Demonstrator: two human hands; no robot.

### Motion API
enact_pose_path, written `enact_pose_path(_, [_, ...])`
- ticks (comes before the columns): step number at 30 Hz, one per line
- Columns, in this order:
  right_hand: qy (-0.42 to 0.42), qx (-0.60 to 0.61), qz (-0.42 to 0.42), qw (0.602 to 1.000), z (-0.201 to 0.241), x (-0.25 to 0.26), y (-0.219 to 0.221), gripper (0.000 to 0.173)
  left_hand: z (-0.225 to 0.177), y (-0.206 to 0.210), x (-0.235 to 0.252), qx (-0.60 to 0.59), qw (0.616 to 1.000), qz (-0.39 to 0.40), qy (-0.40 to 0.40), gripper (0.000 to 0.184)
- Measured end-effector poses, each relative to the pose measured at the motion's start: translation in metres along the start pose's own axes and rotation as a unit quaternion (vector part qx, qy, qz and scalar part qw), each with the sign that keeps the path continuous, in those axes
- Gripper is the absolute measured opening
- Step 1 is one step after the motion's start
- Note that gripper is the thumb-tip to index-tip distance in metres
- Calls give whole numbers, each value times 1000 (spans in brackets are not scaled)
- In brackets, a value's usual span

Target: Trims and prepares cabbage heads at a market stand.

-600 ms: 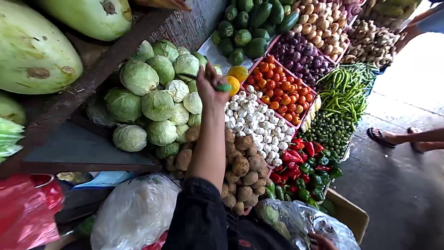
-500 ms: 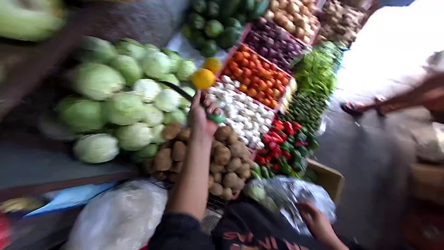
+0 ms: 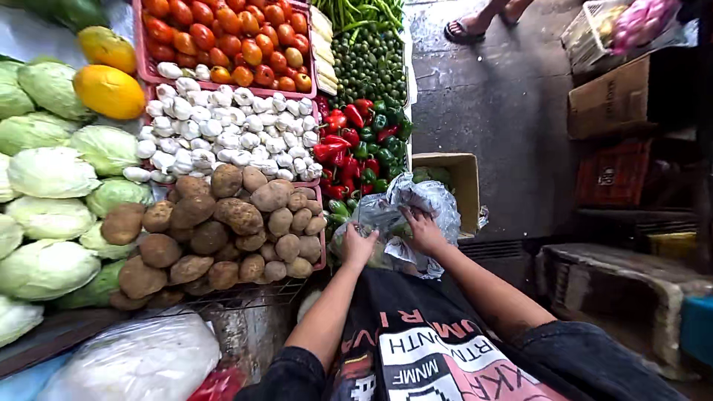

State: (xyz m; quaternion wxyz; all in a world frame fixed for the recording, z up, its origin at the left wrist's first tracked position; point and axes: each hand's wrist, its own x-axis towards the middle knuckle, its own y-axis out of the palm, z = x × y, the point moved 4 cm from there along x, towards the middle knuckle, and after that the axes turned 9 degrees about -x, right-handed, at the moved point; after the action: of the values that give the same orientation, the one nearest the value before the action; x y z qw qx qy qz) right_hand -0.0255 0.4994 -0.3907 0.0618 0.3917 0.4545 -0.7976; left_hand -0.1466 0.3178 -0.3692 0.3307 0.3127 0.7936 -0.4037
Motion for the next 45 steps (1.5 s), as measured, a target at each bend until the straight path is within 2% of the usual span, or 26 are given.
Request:
enact_pose_path(2, [-3,-8,-33,999,-10,4,-6,93,8,-1,14,59,998,-13,-9,87])
enact_pose_path(5, [33,-25,-74,996,-27,15,-9,88,4,4,20,103,994,-27,-9,85])
enact_pose_path(6, [49,-12,-79,996,-34,20,-11,80,-2,9,19,112,993,-26,0,82])
enact_pose_path(8, [72,52,-114,989,-56,22,-11,47,-9,21,12,129,991,-15,15,78])
enact_pose_path(9, [82,101,-144,981,-69,19,-15,37,-10,27,9,130,991,-15,18,77])
enact_pose_path(10, [96,161,-179,966,-83,12,-21,35,-9,32,7,125,992,-20,17,79])
enact_pose_path(12, [154,273,-222,923,-116,-2,-30,43,-10,37,3,119,992,-43,21,87])
enact_pose_path(13, [182,309,-208,910,-133,-5,-32,57,-14,39,1,119,991,-54,38,90])
enact_pose_path(15, [230,305,-152,912,-151,-16,-28,95,-19,47,-8,102,986,-63,116,91])
enact_pose_path(16, [233,264,-161,922,-148,-26,-27,94,-21,53,-14,91,981,-63,159,89])
enact_pose_path(17, [207,213,-197,934,-136,-34,-29,79,-24,58,-18,78,976,-58,193,82])
enact_pose_path(19, [86,148,-240,956,-94,-44,-26,34,-24,66,-21,67,975,-5,213,59])
enact_pose_path(20, [9,141,-205,968,-68,-41,-18,23,-19,69,-19,76,975,42,206,49])
enact_pose_path(21, [-68,134,-135,979,-46,-32,-3,22,-12,72,-16,99,972,92,191,45])
enact_pose_path(23, [-180,70,17,981,-17,-5,38,29,8,74,-14,178,958,164,154,44])
enact_pose_path(25, [-217,-40,84,972,-12,24,69,43,24,72,-11,241,942,180,146,48])
enact_pose_path(27, [-198,-107,97,970,-11,40,78,60,35,64,-11,272,935,179,143,59])
enact_pose_path(28, [-180,-116,95,972,-8,41,78,63,39,60,-13,285,931,179,138,63])
enact_pose_path(32, [-102,-108,125,981,-7,32,83,64,50,52,-19,342,918,170,106,52])
enact_pose_path(35, [-72,-109,121,984,-15,25,92,69,48,47,-28,301,932,147,138,45])
enact_pose_path(39, [-98,-123,137,978,-15,31,83,62,45,41,-39,211,959,134,135,42])
enact_pose_path(43, [-165,-115,127,971,-10,14,43,72,45,34,-34,99,985,94,108,37])
enact_pose_path(45, [-193,-85,118,970,-2,-9,15,88,42,30,-33,65,990,81,98,33])
